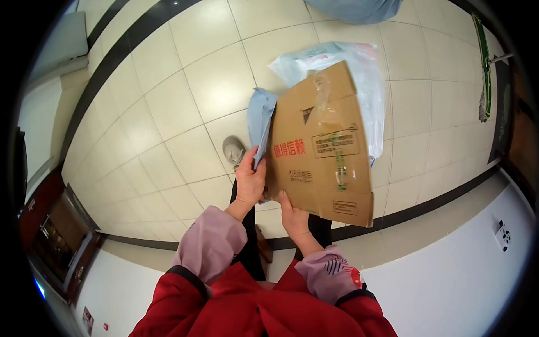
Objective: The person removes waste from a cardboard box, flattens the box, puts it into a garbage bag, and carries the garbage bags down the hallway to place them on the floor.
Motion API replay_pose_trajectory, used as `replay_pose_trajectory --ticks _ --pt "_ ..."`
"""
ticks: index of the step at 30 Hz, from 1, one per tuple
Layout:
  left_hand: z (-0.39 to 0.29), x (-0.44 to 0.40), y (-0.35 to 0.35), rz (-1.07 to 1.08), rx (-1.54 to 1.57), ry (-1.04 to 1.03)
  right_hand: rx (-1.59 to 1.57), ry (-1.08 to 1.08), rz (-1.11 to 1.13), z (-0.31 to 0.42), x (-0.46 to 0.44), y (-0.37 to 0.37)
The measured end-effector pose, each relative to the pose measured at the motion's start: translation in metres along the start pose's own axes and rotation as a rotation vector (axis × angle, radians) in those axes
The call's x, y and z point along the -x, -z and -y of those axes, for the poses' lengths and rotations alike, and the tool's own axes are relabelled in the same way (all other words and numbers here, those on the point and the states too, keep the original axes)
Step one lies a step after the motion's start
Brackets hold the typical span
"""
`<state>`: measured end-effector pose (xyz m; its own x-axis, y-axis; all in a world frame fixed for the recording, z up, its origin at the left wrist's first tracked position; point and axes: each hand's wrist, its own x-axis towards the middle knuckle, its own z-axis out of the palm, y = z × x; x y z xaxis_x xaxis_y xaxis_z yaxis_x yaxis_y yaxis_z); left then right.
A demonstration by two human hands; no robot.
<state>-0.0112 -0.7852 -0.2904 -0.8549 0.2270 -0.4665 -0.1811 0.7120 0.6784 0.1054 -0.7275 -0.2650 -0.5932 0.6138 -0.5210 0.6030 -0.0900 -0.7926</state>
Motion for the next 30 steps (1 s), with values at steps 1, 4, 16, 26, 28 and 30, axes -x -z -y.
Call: replay_pose_trajectory --ticks 1,4,16,26,28,30 --pt "0.008 -0.002 0.005 -0.088 -0.197 -0.103 -0.023 -0.016 -0.004 0.003 -0.003 -0.004" --pt "0.03 0.005 0.008 -0.06 -0.319 -0.003 -0.174 -0.135 -0.034 0.015 -0.01 -0.013" --pt "0.031 0.037 0.014 0.201 -0.048 -0.012 0.298 -0.174 0.411 -0.025 -0.002 -0.011" --pt "0.052 0.04 0.03 0.159 -0.084 -0.092 -0.273 0.097 0.295 0.103 -0.035 0.064" --pt "0.052 0.038 0.034 0.169 -0.097 -0.126 -0.217 0.092 0.383 0.127 -0.053 0.064" --pt "0.054 0.038 0.035 0.197 -0.111 -0.156 -0.14 0.051 0.491 0.136 -0.068 0.068"
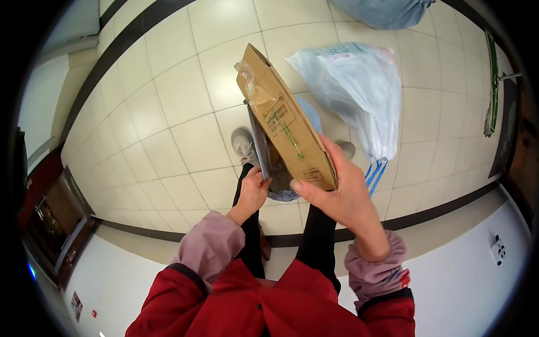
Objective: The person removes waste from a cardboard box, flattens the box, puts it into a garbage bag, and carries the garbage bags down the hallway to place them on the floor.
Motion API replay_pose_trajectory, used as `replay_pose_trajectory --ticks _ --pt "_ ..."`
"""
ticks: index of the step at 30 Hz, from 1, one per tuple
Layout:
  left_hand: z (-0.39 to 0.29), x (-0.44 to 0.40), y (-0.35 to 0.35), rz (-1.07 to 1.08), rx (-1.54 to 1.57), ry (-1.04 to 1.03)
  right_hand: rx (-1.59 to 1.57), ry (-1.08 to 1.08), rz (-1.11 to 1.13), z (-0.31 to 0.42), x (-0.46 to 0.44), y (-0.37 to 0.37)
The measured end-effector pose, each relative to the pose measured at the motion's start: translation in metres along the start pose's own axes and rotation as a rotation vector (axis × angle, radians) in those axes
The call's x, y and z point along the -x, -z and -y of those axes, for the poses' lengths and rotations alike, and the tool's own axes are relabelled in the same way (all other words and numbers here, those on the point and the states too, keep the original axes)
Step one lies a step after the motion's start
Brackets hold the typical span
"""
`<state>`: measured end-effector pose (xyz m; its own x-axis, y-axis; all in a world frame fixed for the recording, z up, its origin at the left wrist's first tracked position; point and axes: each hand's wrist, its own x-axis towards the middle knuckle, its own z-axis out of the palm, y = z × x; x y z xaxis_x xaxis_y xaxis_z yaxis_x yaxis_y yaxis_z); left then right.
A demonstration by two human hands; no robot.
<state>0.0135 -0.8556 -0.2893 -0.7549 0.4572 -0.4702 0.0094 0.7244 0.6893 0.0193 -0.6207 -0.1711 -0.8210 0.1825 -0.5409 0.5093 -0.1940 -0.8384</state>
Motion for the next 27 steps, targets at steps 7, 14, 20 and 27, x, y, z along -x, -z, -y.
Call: replay_pose_trajectory --ticks 7,14,20,27 --pt "0.004 -0.001 0.015 0.181 -0.015 -0.022 -0.058 -0.313 0.321 0.019 -0.012 0.025" --pt "0.002 -0.004 0.01 0.089 -0.046 -0.061 0.473 -0.156 0.22 0.015 -0.027 -0.009" --pt "-0.004 -0.034 0.015 -0.195 0.286 0.319 0.221 -0.177 0.03 -0.058 0.006 0.021" --pt "0.004 -0.057 0.029 -0.245 0.034 0.462 -0.143 -0.283 -0.033 -0.052 0.053 0.022"
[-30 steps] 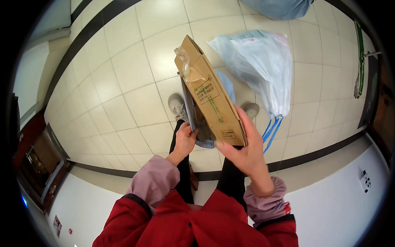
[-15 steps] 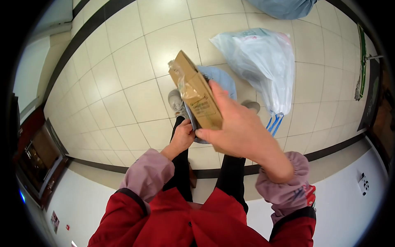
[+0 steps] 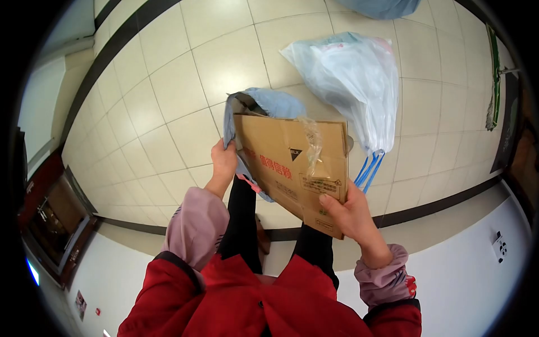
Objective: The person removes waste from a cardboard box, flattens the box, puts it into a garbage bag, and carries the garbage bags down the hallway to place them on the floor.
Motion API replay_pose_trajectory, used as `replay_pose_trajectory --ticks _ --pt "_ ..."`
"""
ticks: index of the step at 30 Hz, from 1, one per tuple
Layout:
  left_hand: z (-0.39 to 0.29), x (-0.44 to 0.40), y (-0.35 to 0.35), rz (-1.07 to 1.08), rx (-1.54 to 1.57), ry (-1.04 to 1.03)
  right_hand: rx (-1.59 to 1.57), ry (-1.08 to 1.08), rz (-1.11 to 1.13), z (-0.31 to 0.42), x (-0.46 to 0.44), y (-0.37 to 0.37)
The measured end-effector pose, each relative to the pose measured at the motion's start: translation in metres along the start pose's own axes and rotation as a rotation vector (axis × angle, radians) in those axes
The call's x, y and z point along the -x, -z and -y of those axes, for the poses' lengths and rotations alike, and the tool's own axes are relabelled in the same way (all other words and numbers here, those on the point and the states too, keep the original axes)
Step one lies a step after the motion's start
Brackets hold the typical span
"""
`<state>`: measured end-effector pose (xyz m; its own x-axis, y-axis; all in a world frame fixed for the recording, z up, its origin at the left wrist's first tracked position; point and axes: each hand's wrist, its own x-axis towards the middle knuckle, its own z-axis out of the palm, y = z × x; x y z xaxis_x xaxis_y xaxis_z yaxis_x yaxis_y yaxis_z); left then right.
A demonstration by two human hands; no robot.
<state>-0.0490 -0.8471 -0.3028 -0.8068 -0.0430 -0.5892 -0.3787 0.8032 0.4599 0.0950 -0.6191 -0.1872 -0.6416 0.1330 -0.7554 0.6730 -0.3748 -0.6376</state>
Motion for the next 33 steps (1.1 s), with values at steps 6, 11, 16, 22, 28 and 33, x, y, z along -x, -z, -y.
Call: replay_pose_trajectory --ticks 6,11,16,22,28,33 --pt "0.006 0.036 -0.008 0.176 0.178 -0.031 0.028 0.04 -0.077 -0.054 -0.03 -0.035" --pt "0.01 0.045 -0.024 0.251 0.154 -0.164 0.028 -0.038 -0.074 -0.085 -0.048 -0.066" --pt "0.004 0.056 -0.027 0.251 0.076 -0.18 -0.167 -0.01 -0.182 -0.104 -0.057 -0.081" --pt "0.01 0.048 -0.023 0.258 0.094 -0.187 -0.088 -0.018 -0.236 -0.106 -0.063 -0.085" --pt "0.003 0.046 -0.025 0.304 0.045 -0.199 0.022 0.079 -0.329 -0.108 -0.082 -0.106" --pt "0.0 0.048 -0.021 0.35 0.086 -0.319 0.042 0.072 -0.295 -0.12 -0.091 -0.107"
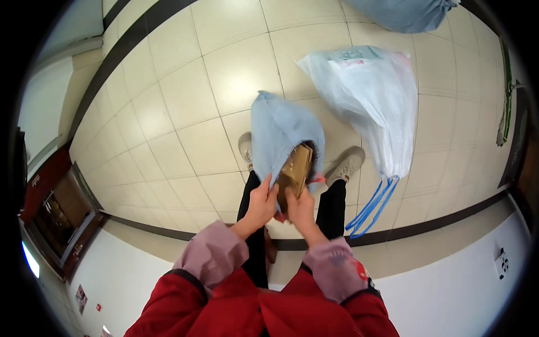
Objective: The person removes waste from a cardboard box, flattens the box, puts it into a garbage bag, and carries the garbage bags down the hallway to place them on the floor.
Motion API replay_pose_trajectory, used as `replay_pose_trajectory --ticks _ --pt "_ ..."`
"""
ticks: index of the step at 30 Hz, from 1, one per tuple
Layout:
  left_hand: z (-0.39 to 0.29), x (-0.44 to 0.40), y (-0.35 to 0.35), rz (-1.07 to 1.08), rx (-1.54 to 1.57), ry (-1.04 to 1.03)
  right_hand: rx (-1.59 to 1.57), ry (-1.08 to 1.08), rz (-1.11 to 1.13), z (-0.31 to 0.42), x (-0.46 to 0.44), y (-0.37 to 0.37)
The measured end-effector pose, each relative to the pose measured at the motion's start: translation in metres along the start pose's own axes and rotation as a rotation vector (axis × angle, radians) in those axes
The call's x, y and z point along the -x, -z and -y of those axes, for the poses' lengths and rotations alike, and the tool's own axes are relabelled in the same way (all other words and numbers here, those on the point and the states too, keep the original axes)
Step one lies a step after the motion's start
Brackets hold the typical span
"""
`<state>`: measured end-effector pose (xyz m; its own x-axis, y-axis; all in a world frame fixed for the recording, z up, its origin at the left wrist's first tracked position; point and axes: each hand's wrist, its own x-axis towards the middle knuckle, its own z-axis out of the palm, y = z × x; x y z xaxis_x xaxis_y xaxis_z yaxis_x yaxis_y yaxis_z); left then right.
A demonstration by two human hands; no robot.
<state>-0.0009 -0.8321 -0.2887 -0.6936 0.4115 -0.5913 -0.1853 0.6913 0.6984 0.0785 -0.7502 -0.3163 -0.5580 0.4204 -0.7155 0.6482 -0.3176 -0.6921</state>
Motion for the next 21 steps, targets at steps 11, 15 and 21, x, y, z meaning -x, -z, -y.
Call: replay_pose_trajectory --ticks 11,15,21 --pt "0.007 -0.01 0.017 -0.041 -0.11 0.035 0.015 -0.061 0.244 -0.045 -0.015 -0.022" --pt "0.01 -0.023 0.033 -0.14 -0.101 0.012 0.182 0.204 0.212 0.01 -0.016 -0.035" --pt "0.022 -0.021 0.045 -0.123 -0.09 0.087 0.333 0.144 0.158 -0.015 -0.023 -0.075"
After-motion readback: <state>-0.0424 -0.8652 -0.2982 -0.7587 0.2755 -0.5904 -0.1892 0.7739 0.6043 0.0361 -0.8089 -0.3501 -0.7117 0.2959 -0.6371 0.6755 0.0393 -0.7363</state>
